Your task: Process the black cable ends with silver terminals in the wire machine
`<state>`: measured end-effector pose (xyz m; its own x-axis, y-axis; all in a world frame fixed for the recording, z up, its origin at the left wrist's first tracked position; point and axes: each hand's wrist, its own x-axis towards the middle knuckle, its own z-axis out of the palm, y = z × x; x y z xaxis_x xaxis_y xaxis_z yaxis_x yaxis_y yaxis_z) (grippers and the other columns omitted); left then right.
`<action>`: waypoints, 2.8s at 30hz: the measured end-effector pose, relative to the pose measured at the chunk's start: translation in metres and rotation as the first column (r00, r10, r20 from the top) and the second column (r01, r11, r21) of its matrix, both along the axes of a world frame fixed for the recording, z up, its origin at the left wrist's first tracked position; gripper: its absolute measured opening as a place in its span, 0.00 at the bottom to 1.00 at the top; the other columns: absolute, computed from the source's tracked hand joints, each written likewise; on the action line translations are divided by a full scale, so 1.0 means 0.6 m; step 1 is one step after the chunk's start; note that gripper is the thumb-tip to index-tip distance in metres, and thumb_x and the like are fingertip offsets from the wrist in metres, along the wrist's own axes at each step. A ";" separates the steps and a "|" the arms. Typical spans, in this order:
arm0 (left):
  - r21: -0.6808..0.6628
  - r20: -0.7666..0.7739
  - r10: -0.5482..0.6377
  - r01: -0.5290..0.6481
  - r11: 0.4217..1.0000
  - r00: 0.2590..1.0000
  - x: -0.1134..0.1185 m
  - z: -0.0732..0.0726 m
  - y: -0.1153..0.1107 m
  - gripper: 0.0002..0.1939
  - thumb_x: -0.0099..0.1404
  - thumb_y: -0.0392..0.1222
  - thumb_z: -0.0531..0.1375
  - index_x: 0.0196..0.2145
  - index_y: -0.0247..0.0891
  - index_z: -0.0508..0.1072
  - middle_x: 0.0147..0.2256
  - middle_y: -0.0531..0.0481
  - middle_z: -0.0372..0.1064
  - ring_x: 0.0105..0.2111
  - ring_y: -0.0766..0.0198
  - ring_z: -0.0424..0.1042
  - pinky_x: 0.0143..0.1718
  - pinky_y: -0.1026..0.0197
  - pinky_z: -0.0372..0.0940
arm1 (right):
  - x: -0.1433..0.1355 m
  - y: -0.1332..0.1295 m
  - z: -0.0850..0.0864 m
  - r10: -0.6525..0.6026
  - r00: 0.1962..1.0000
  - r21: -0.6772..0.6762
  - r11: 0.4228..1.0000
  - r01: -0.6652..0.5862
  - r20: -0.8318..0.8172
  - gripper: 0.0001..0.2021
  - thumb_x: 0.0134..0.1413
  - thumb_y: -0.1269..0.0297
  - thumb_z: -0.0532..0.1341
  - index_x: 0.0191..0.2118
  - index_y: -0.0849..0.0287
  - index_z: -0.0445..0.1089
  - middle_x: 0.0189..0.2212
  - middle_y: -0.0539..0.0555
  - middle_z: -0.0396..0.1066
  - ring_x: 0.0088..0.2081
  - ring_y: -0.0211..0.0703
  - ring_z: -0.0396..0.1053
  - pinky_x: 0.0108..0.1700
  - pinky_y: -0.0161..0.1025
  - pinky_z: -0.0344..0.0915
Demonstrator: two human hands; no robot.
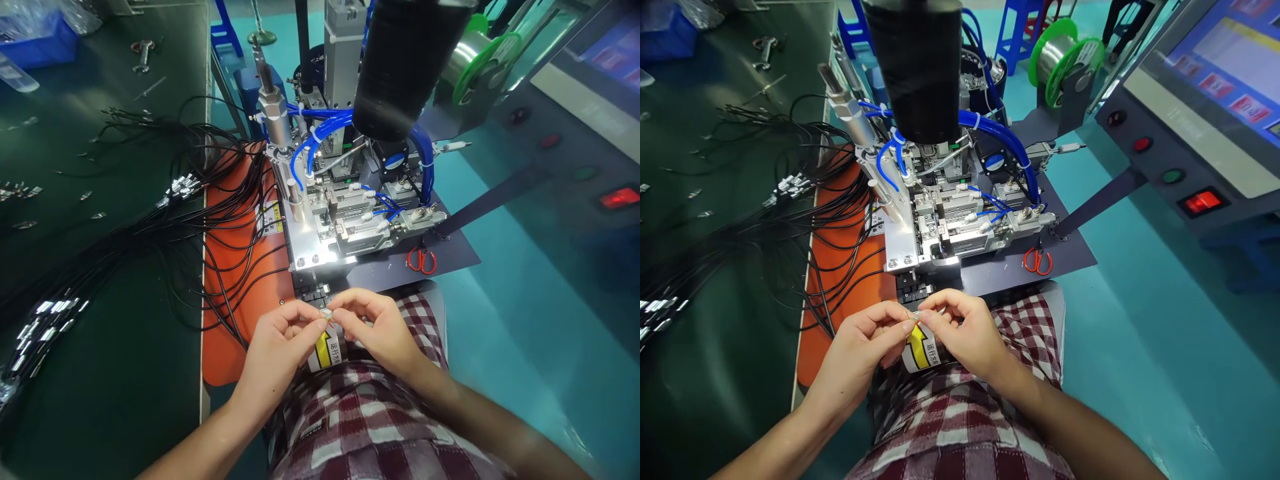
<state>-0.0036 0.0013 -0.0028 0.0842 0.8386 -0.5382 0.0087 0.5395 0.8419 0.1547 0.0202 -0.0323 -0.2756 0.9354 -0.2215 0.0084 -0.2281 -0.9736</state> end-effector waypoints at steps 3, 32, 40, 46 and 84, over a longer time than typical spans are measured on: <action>-0.007 -0.009 -0.007 0.007 1.000 1.000 0.000 -0.001 0.001 0.11 0.57 0.47 0.63 0.28 0.35 0.70 0.15 0.62 0.49 0.17 0.74 0.45 0.19 0.67 0.40 | -0.003 -0.006 0.006 -0.036 0.992 0.157 0.987 0.017 0.120 0.05 0.54 0.65 0.62 0.30 0.59 0.72 0.24 0.49 0.69 0.24 0.35 0.63 0.26 0.33 0.60; -0.036 -0.012 -0.060 0.059 0.998 0.998 -0.002 0.003 0.008 0.11 0.56 0.46 0.62 0.26 0.35 0.69 0.14 0.60 0.50 0.16 0.74 0.48 0.18 0.68 0.42 | 0.014 0.023 0.013 0.177 0.874 0.460 0.793 -0.399 0.453 0.12 0.62 0.65 0.52 0.26 0.57 0.61 0.21 0.48 0.60 0.24 0.36 0.55 0.30 0.36 0.52; 0.011 -0.038 -0.062 0.062 0.998 0.997 0.000 0.004 0.014 0.11 0.55 0.47 0.64 0.29 0.35 0.73 0.17 0.58 0.59 0.16 0.73 0.52 0.17 0.68 0.48 | 0.012 0.031 -0.022 0.223 0.975 0.253 0.943 -0.218 0.008 0.13 0.62 0.61 0.54 0.26 0.58 0.60 0.23 0.48 0.59 0.26 0.35 0.56 0.29 0.34 0.56; 0.471 -0.460 -0.036 0.278 0.837 0.887 -0.011 -0.016 0.023 0.05 0.63 0.38 0.58 0.35 0.37 0.75 0.31 0.49 0.70 0.30 0.65 0.67 0.31 0.64 0.63 | 0.016 0.053 -0.038 0.169 0.985 0.209 0.965 -0.161 -0.022 0.14 0.60 0.58 0.55 0.26 0.58 0.60 0.23 0.47 0.57 0.26 0.35 0.55 0.30 0.35 0.55; 0.530 -0.820 0.013 0.750 0.395 0.573 -0.046 -0.068 0.053 0.15 0.67 0.32 0.50 0.47 0.31 0.72 0.36 0.44 0.64 0.34 0.62 0.69 0.34 0.62 0.68 | 0.002 0.062 -0.100 0.051 0.997 0.238 0.969 -0.065 0.066 0.11 0.61 0.62 0.54 0.28 0.58 0.61 0.23 0.48 0.57 0.26 0.36 0.54 0.29 0.35 0.55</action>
